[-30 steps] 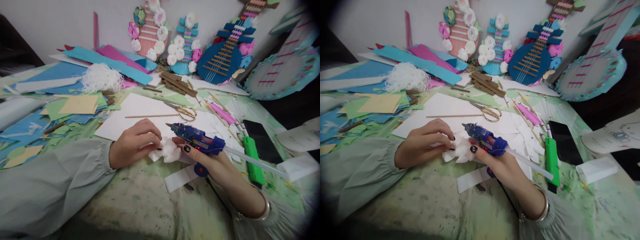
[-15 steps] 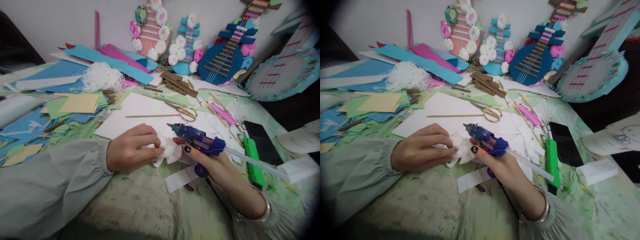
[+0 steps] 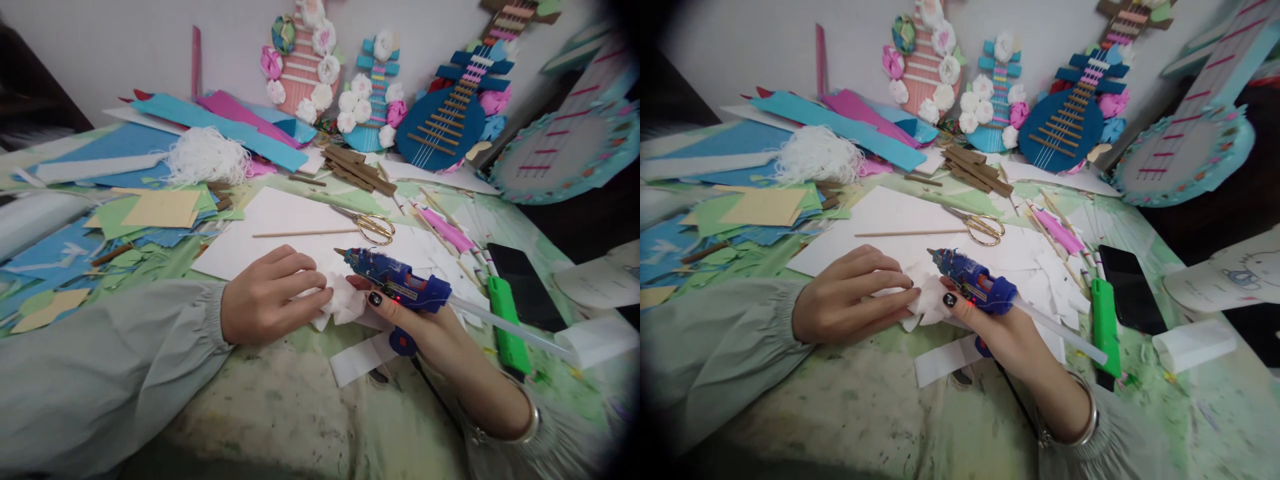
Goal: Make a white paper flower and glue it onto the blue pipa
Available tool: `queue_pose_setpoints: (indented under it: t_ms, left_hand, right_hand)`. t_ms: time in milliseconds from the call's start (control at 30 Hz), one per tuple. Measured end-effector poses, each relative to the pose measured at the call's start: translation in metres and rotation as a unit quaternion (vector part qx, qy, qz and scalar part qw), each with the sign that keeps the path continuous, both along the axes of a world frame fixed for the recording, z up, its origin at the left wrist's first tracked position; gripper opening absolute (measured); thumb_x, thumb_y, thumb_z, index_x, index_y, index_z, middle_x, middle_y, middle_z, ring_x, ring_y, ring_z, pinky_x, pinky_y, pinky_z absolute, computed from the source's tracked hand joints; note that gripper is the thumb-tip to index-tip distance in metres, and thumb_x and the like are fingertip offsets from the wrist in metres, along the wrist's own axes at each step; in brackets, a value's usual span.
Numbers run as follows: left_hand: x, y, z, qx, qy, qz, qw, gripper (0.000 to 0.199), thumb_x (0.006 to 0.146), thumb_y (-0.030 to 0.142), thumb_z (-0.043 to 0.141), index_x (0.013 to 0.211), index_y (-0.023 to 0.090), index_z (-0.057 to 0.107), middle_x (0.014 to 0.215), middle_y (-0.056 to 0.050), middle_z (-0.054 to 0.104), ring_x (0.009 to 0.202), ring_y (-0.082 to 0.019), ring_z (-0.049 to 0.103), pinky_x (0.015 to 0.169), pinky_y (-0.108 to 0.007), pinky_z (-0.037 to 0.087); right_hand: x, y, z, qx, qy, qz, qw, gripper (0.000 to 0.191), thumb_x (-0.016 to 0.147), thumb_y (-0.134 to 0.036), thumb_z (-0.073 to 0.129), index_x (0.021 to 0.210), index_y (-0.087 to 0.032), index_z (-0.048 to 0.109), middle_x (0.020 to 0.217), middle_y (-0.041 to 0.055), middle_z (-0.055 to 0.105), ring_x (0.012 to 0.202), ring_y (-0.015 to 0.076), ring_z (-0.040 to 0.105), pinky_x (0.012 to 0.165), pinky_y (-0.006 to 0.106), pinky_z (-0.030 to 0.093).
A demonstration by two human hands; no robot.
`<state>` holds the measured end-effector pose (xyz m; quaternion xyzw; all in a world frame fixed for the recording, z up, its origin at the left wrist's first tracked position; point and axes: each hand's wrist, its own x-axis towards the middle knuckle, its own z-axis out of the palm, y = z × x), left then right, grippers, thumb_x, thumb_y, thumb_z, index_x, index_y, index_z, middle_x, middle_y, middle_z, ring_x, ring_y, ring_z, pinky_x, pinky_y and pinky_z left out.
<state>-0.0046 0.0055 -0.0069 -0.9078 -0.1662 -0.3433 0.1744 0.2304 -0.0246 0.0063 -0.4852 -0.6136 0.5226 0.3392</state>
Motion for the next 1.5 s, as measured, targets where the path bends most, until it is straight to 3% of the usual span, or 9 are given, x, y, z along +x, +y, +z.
queue_pose_setpoints:
  t_ms: [500, 967, 1100, 1200, 1300, 1500]
  left_hand:
    - [-0.001, 0.001, -0.005, -0.065, 0.019, 0.004, 0.998, 0.023, 0.086, 0.022, 0.058, 0.107, 0.015, 0.058, 0.094, -0.009, 0.068, 0.092, -0.021, 0.059, 0.079, -0.035, 0.048]
    - [-0.001, 0.002, -0.007, -0.102, 0.044, -0.003, 0.994, 0.026, 0.084, 0.020, 0.058, 0.110, 0.012, 0.057, 0.096, -0.011, 0.065, 0.091, -0.022, 0.055, 0.081, -0.037, 0.048]
    - [-0.001, 0.002, -0.007, -0.110, 0.033, -0.001, 0.993, 0.027, 0.084, 0.018, 0.058, 0.110, 0.014, 0.057, 0.097, -0.011, 0.065, 0.092, -0.022, 0.055, 0.082, -0.036, 0.048]
    - [0.000, 0.002, -0.009, -0.117, 0.009, -0.007, 0.993, 0.023, 0.085, 0.017, 0.057, 0.108, 0.014, 0.058, 0.094, -0.010, 0.065, 0.091, -0.021, 0.055, 0.082, -0.035, 0.048]
    - [0.002, 0.002, -0.011, -0.133, -0.020, -0.015, 0.991, 0.022, 0.084, 0.016, 0.058, 0.106, 0.014, 0.058, 0.091, -0.009, 0.065, 0.089, -0.020, 0.054, 0.082, -0.034, 0.048]
    - [0.006, 0.001, -0.012, -0.182, -0.063, -0.017, 0.981, 0.022, 0.083, 0.011, 0.057, 0.105, 0.013, 0.058, 0.086, -0.008, 0.064, 0.086, -0.019, 0.053, 0.079, -0.031, 0.048]
  right_hand:
    - [0.001, 0.002, -0.004, 0.015, -0.008, 0.007, 1.000, 0.033, 0.083, -0.043, 0.063, 0.112, -0.029, 0.068, 0.121, 0.0020, 0.066, 0.117, 0.0260, 0.057, 0.105, 0.045, 0.041]
    - [0.001, 0.001, -0.006, 0.013, 0.002, -0.003, 1.000, 0.032, 0.082, -0.041, 0.063, 0.110, -0.025, 0.069, 0.121, 0.0028, 0.066, 0.117, 0.0258, 0.057, 0.105, 0.044, 0.041]
    - [-0.001, 0.002, -0.001, 0.030, -0.017, -0.029, 0.999, 0.031, 0.079, -0.040, 0.066, 0.105, -0.024, 0.069, 0.113, 0.0049, 0.070, 0.109, 0.0266, 0.062, 0.096, 0.043, 0.048]
    - [-0.004, 0.001, 0.006, 0.074, -0.029, -0.056, 0.995, 0.020, 0.072, -0.036, 0.071, 0.086, -0.021, 0.069, 0.105, 0.0073, 0.071, 0.100, 0.0264, 0.065, 0.088, 0.041, 0.052]
    - [-0.010, -0.002, 0.009, 0.122, -0.031, -0.077, 0.989, 0.016, 0.068, -0.027, 0.072, 0.067, -0.020, 0.058, 0.095, 0.0076, 0.071, 0.091, 0.0238, 0.066, 0.079, 0.036, 0.054]
    - [-0.024, -0.010, -0.008, 0.162, -0.048, -0.104, 0.980, 0.009, 0.073, -0.023, 0.067, 0.079, -0.021, 0.061, 0.081, 0.0013, 0.069, 0.070, 0.0158, 0.064, 0.065, 0.027, 0.052]
